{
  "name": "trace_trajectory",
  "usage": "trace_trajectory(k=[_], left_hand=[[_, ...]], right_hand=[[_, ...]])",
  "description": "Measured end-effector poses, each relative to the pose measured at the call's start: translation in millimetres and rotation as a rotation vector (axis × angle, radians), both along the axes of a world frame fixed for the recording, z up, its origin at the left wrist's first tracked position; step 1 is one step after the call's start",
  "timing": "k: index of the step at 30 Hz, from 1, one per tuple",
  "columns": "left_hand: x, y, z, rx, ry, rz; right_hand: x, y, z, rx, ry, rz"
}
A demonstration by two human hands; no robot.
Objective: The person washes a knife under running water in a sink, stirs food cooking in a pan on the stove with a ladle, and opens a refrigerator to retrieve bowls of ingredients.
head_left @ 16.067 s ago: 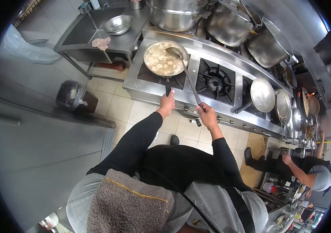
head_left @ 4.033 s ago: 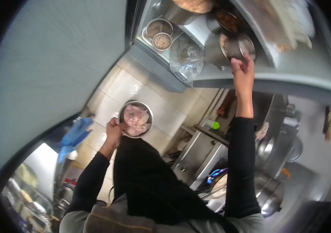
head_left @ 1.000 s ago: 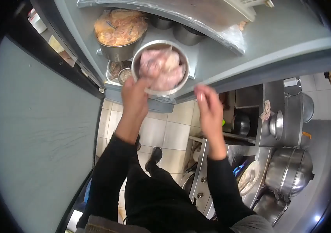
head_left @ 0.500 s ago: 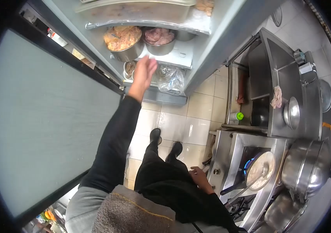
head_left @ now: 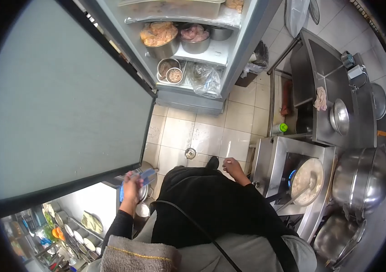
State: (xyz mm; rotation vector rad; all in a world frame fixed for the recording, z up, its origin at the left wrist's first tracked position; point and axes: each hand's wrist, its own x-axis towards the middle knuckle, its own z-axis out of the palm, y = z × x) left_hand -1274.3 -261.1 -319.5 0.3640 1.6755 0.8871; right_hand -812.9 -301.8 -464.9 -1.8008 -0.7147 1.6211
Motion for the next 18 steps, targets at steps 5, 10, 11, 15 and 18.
trace_trajectory(k=[5, 10, 11, 15, 18], left_hand=[[-39, 18, 47, -0.022, -0.065, -0.059], [-118, -9, 49, -0.109, -0.072, -0.445], [-134, -13, 51, -0.004, -0.002, -0.518], [-175, -3, 83, 0.059, 0.330, -0.345], [-189, 12, 94, 0.323, 0.438, -0.508]], right_hand=[[-3, -41, -24, -0.052, -0.073, -0.104], [-17, -116, -64, 0.028, -0.419, 0.301], [-28, -124, -62, 0.109, -0.530, 0.448], [-73, -153, -34, 0.385, -0.831, 0.795], [-95, -161, -28, 0.304, -0.749, 0.765]])
